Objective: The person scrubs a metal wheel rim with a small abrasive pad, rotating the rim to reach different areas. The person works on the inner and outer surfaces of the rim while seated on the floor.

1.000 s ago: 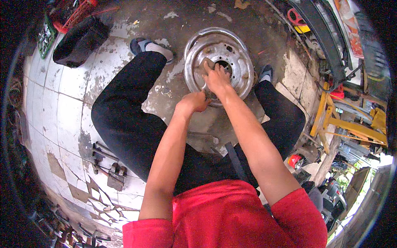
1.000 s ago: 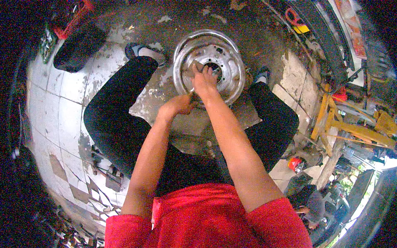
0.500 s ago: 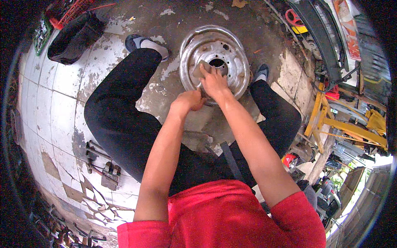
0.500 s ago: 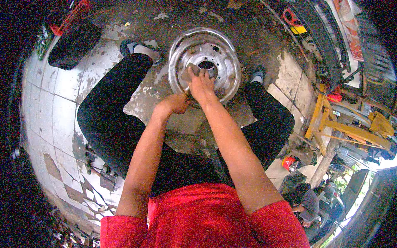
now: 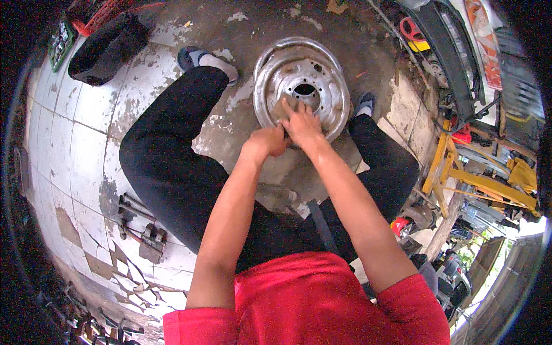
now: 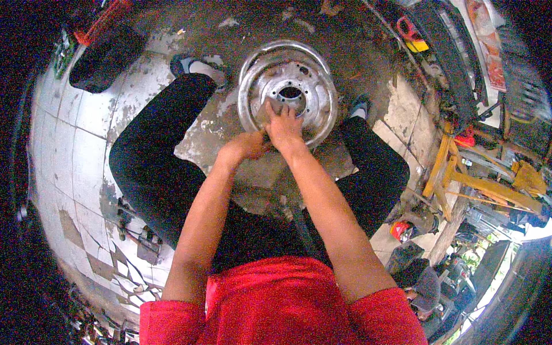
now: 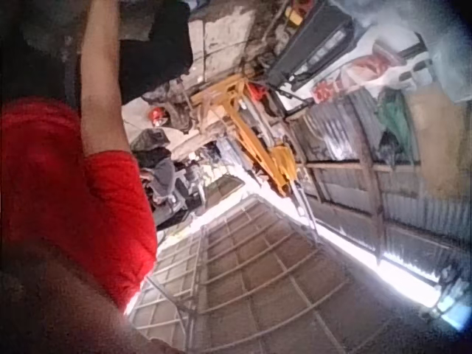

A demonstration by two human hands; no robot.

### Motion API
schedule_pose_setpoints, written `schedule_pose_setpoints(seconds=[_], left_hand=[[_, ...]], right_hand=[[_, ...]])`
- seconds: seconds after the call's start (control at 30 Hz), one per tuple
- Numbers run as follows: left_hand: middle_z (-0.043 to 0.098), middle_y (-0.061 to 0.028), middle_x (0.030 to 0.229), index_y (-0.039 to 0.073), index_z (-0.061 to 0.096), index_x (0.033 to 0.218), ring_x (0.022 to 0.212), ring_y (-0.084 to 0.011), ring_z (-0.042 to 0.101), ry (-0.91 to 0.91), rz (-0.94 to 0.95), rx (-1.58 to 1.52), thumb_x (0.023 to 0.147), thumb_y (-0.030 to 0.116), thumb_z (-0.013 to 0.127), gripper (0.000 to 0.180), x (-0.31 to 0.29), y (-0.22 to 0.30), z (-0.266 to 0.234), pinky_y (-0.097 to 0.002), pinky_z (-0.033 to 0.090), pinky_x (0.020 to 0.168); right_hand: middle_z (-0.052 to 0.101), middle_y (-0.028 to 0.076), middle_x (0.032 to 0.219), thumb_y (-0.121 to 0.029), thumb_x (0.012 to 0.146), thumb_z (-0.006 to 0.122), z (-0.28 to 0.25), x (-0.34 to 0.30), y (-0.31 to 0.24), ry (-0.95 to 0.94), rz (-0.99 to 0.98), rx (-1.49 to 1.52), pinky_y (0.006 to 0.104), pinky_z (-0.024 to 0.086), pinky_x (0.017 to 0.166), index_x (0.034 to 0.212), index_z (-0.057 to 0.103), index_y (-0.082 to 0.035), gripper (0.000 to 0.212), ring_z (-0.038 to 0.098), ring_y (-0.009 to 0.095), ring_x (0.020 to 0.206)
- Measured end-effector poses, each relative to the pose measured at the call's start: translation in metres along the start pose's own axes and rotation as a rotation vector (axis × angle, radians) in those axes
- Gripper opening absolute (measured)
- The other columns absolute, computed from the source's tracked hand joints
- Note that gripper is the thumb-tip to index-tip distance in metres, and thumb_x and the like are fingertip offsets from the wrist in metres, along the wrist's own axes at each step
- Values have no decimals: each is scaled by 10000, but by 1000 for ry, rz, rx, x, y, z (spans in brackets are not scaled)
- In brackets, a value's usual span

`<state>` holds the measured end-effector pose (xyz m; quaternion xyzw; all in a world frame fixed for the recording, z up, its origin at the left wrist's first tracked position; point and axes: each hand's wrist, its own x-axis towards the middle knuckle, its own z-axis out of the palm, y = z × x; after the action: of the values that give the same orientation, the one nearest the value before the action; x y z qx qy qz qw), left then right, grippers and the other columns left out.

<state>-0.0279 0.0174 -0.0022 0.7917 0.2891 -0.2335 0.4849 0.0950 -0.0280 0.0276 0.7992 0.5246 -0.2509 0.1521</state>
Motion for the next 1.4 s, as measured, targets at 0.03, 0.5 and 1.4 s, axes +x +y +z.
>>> schedule_pose_setpoints(seconds=[0.03,0.5,1.4], left_hand=[[633,-195,1165,7,562,1230,1073,-349,615,-6,3,-1,922,349,513,463,2,-2,1,-459,482,921],[647,-206,1114,14,544,1237,1031,-371,626,11,34,0,917,344,527,460,5,-1,-3,-469,499,879],[662,-200,1079,20,658,1072,1013,-360,638,-95,24,97,915,333,536,371,-4,5,-16,-463,502,874]], right_hand=[[338,252,1452,-434,923,529,0,3,-2,16,16,2,588,351,1015,1483,287,-256,635,347,429,1325],[282,260,1479,-365,950,500,14,-15,-1,89,0,26,618,331,1001,1466,328,-263,554,308,438,1345],[264,278,1487,-422,922,535,-2,33,0,93,64,169,660,270,1035,1483,262,-292,637,302,468,1345]])
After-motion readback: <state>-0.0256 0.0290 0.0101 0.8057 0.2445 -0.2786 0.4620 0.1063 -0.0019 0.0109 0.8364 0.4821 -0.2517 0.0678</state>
